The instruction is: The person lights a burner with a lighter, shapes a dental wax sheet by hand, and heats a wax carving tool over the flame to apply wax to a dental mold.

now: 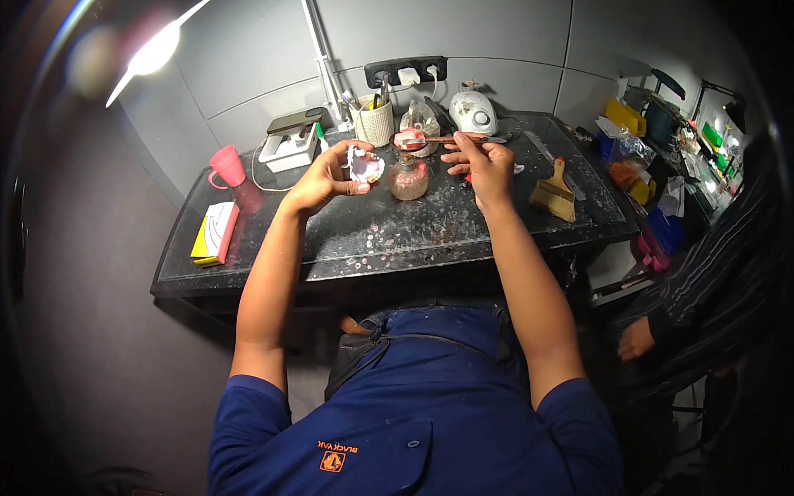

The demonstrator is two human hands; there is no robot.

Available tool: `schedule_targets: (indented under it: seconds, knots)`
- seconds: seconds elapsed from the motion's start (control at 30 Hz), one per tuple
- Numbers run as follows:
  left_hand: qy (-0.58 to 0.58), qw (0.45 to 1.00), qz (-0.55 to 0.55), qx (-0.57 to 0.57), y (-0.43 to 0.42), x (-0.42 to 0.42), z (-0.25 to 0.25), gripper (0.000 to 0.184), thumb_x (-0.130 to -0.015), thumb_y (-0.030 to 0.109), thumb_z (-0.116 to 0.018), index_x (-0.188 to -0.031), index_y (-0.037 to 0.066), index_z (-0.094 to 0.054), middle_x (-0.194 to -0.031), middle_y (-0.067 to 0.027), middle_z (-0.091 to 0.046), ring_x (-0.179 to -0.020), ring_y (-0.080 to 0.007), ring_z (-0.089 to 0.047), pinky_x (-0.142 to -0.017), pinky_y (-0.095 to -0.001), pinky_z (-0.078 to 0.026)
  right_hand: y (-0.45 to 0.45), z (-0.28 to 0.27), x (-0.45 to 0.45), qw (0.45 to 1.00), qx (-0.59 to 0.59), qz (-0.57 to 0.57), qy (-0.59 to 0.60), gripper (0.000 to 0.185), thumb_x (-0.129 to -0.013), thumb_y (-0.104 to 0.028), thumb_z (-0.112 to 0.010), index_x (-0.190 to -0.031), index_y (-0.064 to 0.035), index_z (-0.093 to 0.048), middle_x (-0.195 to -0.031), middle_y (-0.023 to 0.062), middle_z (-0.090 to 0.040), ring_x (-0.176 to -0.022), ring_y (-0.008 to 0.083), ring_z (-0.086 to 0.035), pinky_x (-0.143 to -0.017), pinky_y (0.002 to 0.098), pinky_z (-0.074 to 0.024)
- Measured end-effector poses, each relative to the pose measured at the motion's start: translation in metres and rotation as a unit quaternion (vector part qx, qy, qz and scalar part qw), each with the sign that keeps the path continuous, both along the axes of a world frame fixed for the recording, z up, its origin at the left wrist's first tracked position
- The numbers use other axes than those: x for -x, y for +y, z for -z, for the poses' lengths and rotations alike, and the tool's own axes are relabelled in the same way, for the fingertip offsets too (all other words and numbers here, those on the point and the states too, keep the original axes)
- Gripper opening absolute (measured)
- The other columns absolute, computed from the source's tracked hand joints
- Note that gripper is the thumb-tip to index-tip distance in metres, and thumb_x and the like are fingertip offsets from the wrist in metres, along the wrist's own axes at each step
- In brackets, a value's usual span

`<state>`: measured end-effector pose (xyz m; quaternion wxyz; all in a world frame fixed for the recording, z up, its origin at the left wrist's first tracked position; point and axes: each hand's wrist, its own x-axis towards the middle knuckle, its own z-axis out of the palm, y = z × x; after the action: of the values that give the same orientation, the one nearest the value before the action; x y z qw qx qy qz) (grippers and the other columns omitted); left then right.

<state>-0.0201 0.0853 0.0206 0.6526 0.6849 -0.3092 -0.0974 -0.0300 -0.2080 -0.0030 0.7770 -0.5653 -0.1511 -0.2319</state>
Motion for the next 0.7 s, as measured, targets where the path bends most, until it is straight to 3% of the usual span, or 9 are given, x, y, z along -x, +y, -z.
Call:
schedule_targets:
  seconds: [0.33,0.63,0.7]
  knots:
    - [-0.003,1.0,0.014,-0.02,-0.001,0.001,0.0,0.067,-0.071,-0.012,-0.08,-0.13,0.007,-0.053,-0.118,-0.005,-0.063,-0.105,-0.0167,-0.063,-0.09,-0.0326,-0.056,0.022,0.007,0.01,0.988,0.099,-0.106,-0.046,0.022,-0.094,-0.013,-0.069,-0.107,0.0038,-0.069,-0.086,0.0109,-0.072,-0.069,0.0147,-0.071,-0.052,0.0223,-0.0556]
    - [0.019,1.0,0.018,-0.01,0.0,-0.001,0.0,0.065,-0.074,-0.01,-0.079,-0.13,0.007,-0.052,-0.119,-0.0089,-0.065,-0.107,-0.0187,-0.064,-0.092,-0.0333,-0.056,0.021,0.009,0.011,0.98,0.147,-0.11,-0.074,0.025,-0.094,-0.013,-0.068,-0.111,0.0054,-0.067,-0.092,0.0127,-0.071,-0.071,0.0161,-0.07,-0.053,0.0235,-0.055]
    - [0.023,0.999,0.019,-0.012,0.0,-0.001,0.001,0.064,-0.076,-0.014,-0.073,-0.132,0.007,-0.05,-0.119,-0.0098,-0.065,-0.108,-0.0197,-0.064,-0.093,-0.0346,-0.055,0.02,0.01,0.012,0.979,0.153,-0.112,-0.079,0.025,-0.095,-0.014,-0.067,-0.111,0.0053,-0.067,-0.093,0.0124,-0.071,-0.073,0.0167,-0.07,-0.054,0.0237,-0.0554]
